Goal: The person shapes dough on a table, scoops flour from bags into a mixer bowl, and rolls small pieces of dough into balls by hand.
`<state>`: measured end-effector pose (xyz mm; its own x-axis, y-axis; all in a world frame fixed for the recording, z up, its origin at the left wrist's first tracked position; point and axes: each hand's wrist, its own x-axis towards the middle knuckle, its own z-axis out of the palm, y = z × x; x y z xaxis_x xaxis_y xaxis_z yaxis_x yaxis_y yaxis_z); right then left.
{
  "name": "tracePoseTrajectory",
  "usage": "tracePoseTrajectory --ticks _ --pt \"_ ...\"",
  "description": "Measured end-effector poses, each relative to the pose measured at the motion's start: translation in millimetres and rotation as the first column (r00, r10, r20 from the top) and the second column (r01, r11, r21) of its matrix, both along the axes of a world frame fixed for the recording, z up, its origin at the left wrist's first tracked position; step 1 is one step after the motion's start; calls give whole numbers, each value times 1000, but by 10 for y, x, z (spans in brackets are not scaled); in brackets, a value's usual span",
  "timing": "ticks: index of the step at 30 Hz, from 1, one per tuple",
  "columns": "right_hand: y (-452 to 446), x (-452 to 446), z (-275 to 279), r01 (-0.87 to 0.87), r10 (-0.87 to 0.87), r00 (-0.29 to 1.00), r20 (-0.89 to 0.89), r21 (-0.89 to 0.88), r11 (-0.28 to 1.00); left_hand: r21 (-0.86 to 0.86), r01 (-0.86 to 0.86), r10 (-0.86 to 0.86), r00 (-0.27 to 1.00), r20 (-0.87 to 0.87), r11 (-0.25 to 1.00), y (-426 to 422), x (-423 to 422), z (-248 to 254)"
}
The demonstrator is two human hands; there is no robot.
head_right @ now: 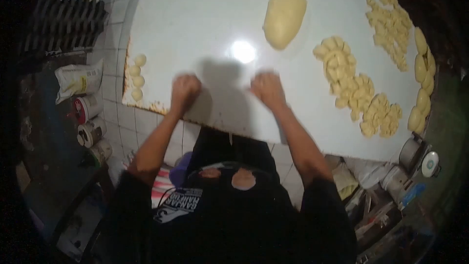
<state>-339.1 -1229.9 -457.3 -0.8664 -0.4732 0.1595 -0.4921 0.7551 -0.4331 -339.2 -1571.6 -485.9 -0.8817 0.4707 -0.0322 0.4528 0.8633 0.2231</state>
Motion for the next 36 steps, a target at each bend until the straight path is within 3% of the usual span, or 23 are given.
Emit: tracePoseTrajectory --ticks 1,2,4,6,8,9,10,12,14,15,16,17,18,21,22,23,26,27,28,30,34,35,36 --pt "-151 -110 124 126 -129 991 -35 -66 990 269 -54 115 970 -215 962 173 -218 372" --pt "-351 -309 278 242 -255 963 -88 -135 961 462 -204 319 929 -186 863 467 -373 670" --pt "-475 -26 -96 251 -250 965 81 -2 968 537 -158 305 932 -197 829 688 -78 294" --pt "-268 64 187 135 -134 991 16 -118 984 471 -49 192 946 -262 881 493 68 178" --pt "90 -1 97 11 -7 999 50 -81 997 392 27 22 992 -120 920 41 103 138" --pt "-8 -178 146 100 -102 994 -41 -49 994 333 -240 288 952 -104 912 179 15 342" --pt "-190 -359 245 170 -183 978 -97 -125 977 379 -338 409 904 -124 861 386 -197 603" --pt "-475 -246 -35 276 -269 953 143 -35 961 484 -248 333 938 -97 839 581 -125 585" --pt "-479 299 215 149 -133 987 90 -198 969 459 -201 264 962 -77 866 472 162 431" --pt "-437 434 230 189 -146 980 137 -387 903 492 -191 266 960 -86 850 322 251 463" --pt "-451 256 149 185 -144 981 131 -394 900 521 -182 267 959 -92 834 137 292 416" --pt "-492 104 30 332 -155 922 354 -519 788 360 -237 290 952 -100 902 -131 288 107" --pt "-547 1 13 367 -142 906 398 -573 733 262 -395 412 911 -14 881 137 136 531" --pt "-472 11 77 352 -109 910 401 -606 714 288 -444 432 895 110 848 271 136 580" --pt "-412 60 136 326 -99 919 381 -596 734 499 -495 471 863 183 711 285 268 559" --pt "-355 350 124 601 82 766 637 -756 260 678 -520 490 832 261 520 286 330 544" --pt "-391 528 69 784 300 611 732 -611 -107 652 -604 448 790 418 458 38 539 539" --pt "-449 327 182 576 -47 785 618 -700 422 609 -567 435 821 370 555 38 510 574" --pt "-511 199 236 307 -202 939 278 -413 858 600 -576 446 815 370 555 63 470 495" --pt "-559 437 284 367 -189 900 392 -450 814 664 -556 436 824 362 499 40 436 448" --pt "-398 1031 511 584 -308 734 606 -330 742 543 -515 414 857 307 663 -81 405 619" --pt "-366 1153 354 554 -304 797 523 -430 713 494 -536 416 844 339 685 -105 382 602" --pt "-386 1110 515 421 -347 888 300 -233 876 570 -540 423 841 338 619 -90 355 637"
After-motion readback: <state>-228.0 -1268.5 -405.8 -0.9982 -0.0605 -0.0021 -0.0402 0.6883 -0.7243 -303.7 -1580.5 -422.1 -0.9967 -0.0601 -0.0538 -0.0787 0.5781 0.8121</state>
